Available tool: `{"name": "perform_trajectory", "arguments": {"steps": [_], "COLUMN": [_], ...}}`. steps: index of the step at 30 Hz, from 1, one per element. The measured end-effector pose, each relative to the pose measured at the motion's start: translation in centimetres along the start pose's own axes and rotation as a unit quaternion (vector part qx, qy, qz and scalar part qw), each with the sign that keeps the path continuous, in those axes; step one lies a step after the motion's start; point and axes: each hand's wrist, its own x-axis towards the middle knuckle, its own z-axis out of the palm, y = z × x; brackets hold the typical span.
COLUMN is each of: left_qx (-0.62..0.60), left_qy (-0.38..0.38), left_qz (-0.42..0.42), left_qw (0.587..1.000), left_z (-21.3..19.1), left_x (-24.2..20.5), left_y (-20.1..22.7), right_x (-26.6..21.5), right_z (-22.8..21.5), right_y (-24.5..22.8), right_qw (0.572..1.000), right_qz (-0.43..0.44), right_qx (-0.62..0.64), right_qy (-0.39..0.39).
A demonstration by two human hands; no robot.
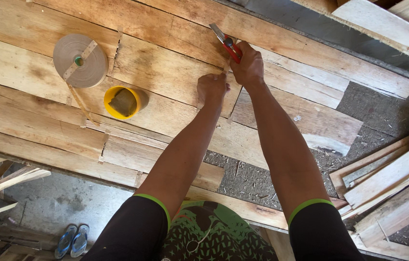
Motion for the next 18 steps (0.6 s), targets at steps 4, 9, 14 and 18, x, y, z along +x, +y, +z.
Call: {"name": "perform_trajectory", "arguments": {"steps": [4, 9, 14, 18], "left_qx": [0.023, 0.082, 0.072, 0.064], "left_qy": [0.001, 0.012, 0.011, 0.009], "left_qz": [-0.026, -0.011, -0.023, -0.032], "left_qw": [0.999, 0.997, 0.997, 0.997], "left_z": [-0.3, -0.5, -0.5, -0.5], "left_x": [-0.9, -1.4, -1.5, -1.4], "left_y": [1.2, 1.5, 1.7, 1.8], "right_x": [0.0, -0.1, 0.2, 0.5], "right_z": [-0.1, 0.0, 0.2, 0.3], "right_y": [-0.1, -0.1, 0.2, 0.3], "right_qw": [0.999, 1.0, 1.0, 0.998], "right_qz": [-0.013, 0.019, 0.023, 0.049], "right_qx": [0.03, 0.014, 0.011, 0.01], "right_qy": [0.002, -0.006, 0.005, 0.037]}}
